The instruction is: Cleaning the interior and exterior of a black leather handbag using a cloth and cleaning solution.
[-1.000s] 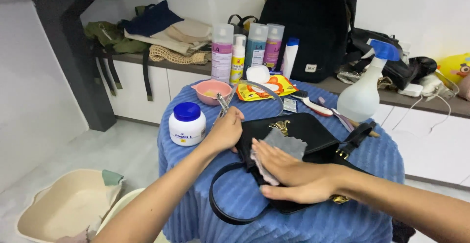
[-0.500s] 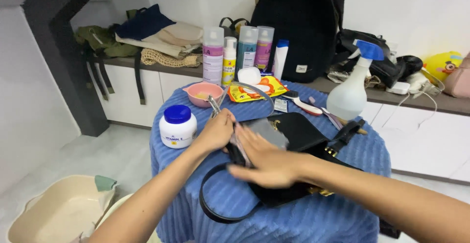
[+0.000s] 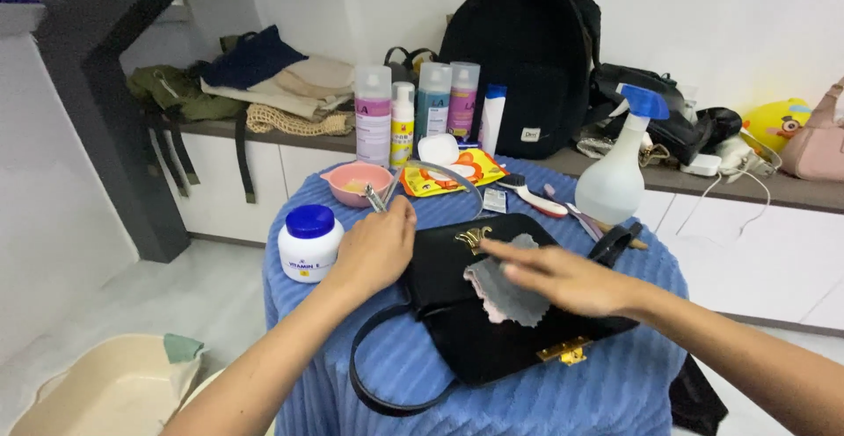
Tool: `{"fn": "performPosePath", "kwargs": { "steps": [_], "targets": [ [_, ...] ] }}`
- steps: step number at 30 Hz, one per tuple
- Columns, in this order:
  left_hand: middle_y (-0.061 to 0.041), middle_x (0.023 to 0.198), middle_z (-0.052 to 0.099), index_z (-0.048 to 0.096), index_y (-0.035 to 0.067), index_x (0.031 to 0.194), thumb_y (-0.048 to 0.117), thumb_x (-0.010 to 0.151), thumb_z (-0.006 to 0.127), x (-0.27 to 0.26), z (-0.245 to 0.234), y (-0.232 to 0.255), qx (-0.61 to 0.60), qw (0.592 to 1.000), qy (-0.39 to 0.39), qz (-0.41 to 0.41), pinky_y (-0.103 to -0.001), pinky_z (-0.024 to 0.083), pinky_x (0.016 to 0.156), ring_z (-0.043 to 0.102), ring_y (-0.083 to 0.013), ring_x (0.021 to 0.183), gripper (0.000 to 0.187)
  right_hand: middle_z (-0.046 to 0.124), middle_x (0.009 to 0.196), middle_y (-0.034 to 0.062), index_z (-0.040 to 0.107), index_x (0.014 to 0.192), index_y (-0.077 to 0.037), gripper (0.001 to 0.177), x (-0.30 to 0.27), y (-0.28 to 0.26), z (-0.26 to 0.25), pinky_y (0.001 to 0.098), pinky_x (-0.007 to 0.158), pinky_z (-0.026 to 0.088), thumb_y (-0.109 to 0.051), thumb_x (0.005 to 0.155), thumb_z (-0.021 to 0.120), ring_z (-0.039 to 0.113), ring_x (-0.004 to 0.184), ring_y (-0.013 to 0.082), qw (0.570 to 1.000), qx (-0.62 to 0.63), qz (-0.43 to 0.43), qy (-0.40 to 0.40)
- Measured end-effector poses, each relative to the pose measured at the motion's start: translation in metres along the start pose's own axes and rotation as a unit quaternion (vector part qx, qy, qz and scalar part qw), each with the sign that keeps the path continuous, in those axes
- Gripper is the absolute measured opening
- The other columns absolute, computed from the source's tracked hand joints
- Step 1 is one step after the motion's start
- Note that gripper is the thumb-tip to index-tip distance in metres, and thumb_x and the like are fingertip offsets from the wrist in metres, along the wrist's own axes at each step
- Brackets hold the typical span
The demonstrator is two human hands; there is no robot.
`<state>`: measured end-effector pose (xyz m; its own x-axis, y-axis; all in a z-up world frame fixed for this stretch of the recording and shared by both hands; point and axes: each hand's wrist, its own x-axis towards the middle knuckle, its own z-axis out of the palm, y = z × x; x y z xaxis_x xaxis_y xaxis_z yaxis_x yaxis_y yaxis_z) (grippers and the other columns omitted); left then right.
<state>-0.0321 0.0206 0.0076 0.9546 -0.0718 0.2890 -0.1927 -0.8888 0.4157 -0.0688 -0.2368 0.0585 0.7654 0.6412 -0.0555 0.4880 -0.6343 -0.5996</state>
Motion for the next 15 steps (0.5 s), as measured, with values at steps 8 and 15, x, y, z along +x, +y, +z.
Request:
{"fn": "performPosePath", "kwargs": {
  "steps": [8,15],
  "targets": [
    [-0.031,0.131,0.063,0.068,0.005,0.126,0.028,0.096,0.056,-0.030,-0.026,0.083,-0.014,0.954,-0.058,0.295,-0.064,0.050,0.094,0.058,-0.0558,0.119,0.040,0.076,0.109,0.0165,0.072,0.128,-0.011,0.033,0.115,0.126,-0.058,0.0384,0.085,0.058,-0.030,0.103,0.060,0.073,0.105,0.0272,0.933,0.140,-0.040,0.329],
    [-0.017,0.114,0.075,0.076,0.015,0.105,0.026,0.095,0.060,-0.026,0.008,0.061,0.083,0.929,-0.170,0.319,-0.061,0.054,0.092,0.064,-0.0460,0.117,0.022,0.078,0.114,0.0111,0.074,0.128,-0.025,0.036,0.132,0.115,-0.023,0.0423,0.101,0.052,-0.040,0.102,0.056,0.071,0.115,0.0283,0.975,0.025,0.006,0.222]
  ]
}}
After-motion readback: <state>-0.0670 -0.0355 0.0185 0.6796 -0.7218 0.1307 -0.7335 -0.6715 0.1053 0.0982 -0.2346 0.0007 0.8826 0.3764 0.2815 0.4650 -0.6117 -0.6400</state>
